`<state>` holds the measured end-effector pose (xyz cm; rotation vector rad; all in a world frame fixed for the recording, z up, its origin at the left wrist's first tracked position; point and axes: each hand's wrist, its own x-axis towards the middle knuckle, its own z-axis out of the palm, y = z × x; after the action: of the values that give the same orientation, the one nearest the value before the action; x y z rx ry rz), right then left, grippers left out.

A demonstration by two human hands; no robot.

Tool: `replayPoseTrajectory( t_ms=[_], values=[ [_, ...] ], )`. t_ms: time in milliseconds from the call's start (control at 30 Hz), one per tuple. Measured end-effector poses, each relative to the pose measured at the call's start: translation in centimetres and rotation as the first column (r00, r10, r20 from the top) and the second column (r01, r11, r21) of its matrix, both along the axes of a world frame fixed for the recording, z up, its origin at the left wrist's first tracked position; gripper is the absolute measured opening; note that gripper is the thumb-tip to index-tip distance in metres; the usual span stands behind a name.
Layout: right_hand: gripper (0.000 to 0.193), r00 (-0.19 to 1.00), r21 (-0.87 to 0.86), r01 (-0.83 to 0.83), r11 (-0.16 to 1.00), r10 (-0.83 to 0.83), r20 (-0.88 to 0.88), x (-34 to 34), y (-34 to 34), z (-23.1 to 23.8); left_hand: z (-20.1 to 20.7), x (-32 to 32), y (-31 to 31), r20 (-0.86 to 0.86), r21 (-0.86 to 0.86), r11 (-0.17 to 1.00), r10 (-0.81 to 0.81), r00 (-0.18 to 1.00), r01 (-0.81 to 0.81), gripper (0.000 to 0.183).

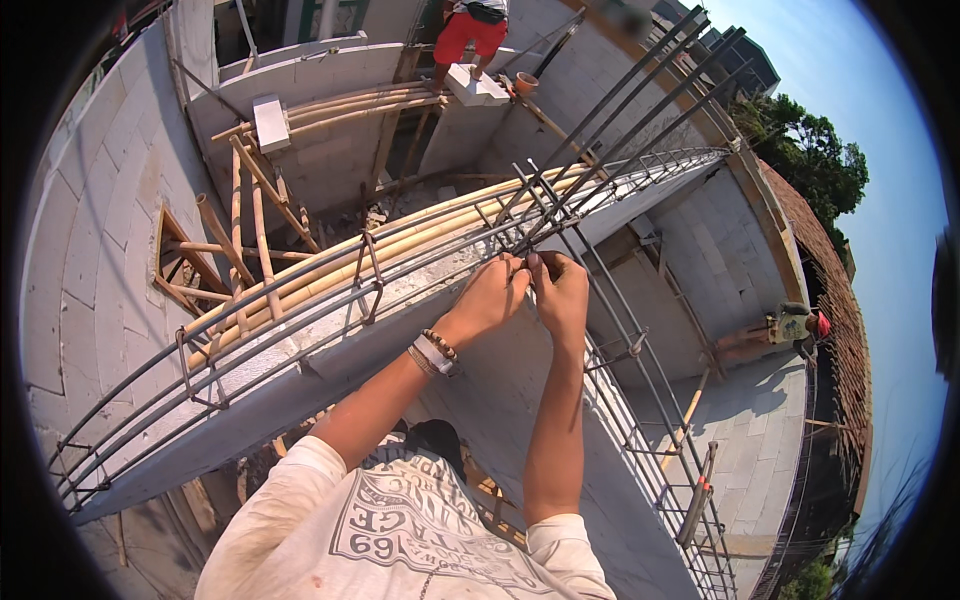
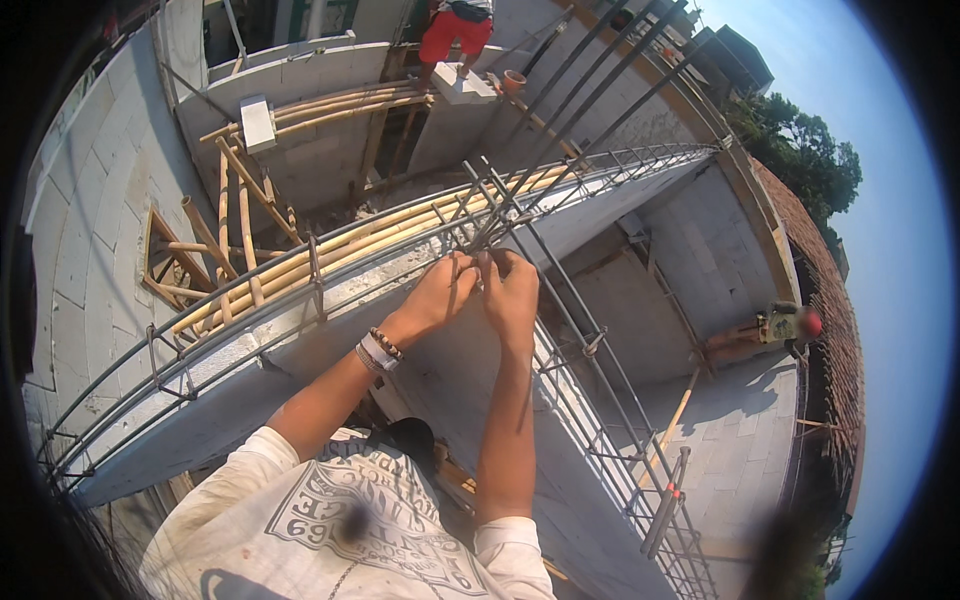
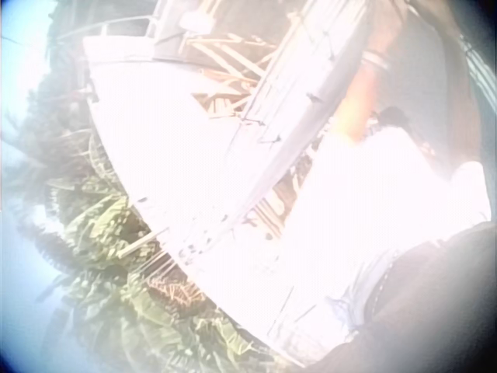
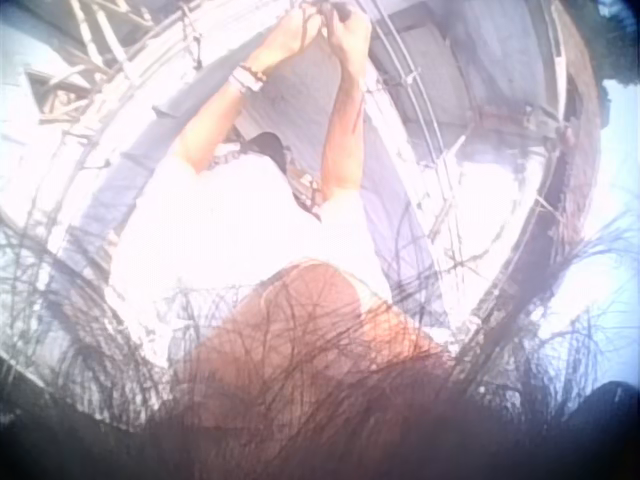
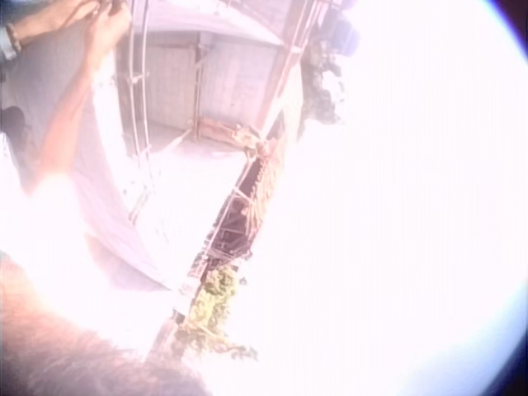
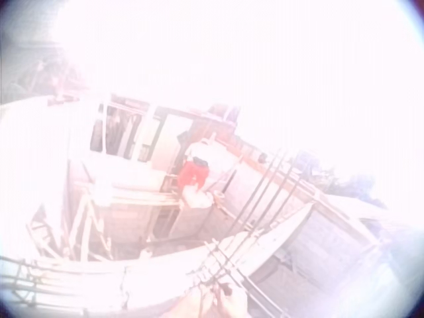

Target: The person secures rebar intersections by hand using wire and a pair of end-cutting pliers while working on a building structure.

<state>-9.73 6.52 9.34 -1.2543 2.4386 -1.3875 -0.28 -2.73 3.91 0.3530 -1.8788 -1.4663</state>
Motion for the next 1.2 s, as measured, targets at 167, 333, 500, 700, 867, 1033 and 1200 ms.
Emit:
replayPoseTrajectory(
  t_ms=[167, 333, 500, 700, 867, 1033, 1200],
  values=[
    [0.029, 0.998, 0.000, 0.031, 1.000, -0.031, -0.049, -0.1, 0.1, -0.9, -0.5, -1.3, -1.5, -0.004, 0.285, 0.939, -0.201, 0.980, 0.194, 0.037],
    [0.017, 0.996, -0.056, -0.012, 0.998, 0.006, -0.090, -0.2, 0.6, -1.0, -1.4, -2.6, -1.4, 0.066, 0.436, 0.900, -0.050, 0.997, 0.017, 0.038],
    [0.016, 0.976, 0.000, -0.007, 1.000, 0.007, -0.218, 0.2, 0.8, -0.9, -1.0, -1.8, -2.8, 0.239, 0.156, 0.985, -0.114, 0.964, 0.078, 0.035],
    [0.021, 0.975, -0.077, 0.010, 0.997, -0.027, -0.219, 1.0, 0.5, -1.1, -1.3, -2.2, -3.4, 0.233, 0.059, 0.996, -0.083, 0.969, 0.071, 0.042],
    [0.025, 0.914, 0.082, 0.009, 0.997, 0.025, -0.405, 0.6, 0.9, -0.9, -2.0, -2.8, -3.3, 0.156, 0.314, 0.933, -0.235, 0.959, 0.177, 0.044],
    [0.013, 0.856, 0.197, -0.003, 0.980, 0.104, -0.506, -0.3, 1.0, -1.7, -1.1, -1.9, -3.6, 0.062, 0.503, 0.823, -0.337, 0.939, 0.262, 0.039],
    [0.009, 0.787, 0.159, -0.005, 0.987, 0.102, -0.609, -0.1, 0.9, -2.6, 0.1, -1.0, -3.9, 0.079, 0.721, 0.654, -0.405, 0.911, 0.228, 0.030]
  ],
)
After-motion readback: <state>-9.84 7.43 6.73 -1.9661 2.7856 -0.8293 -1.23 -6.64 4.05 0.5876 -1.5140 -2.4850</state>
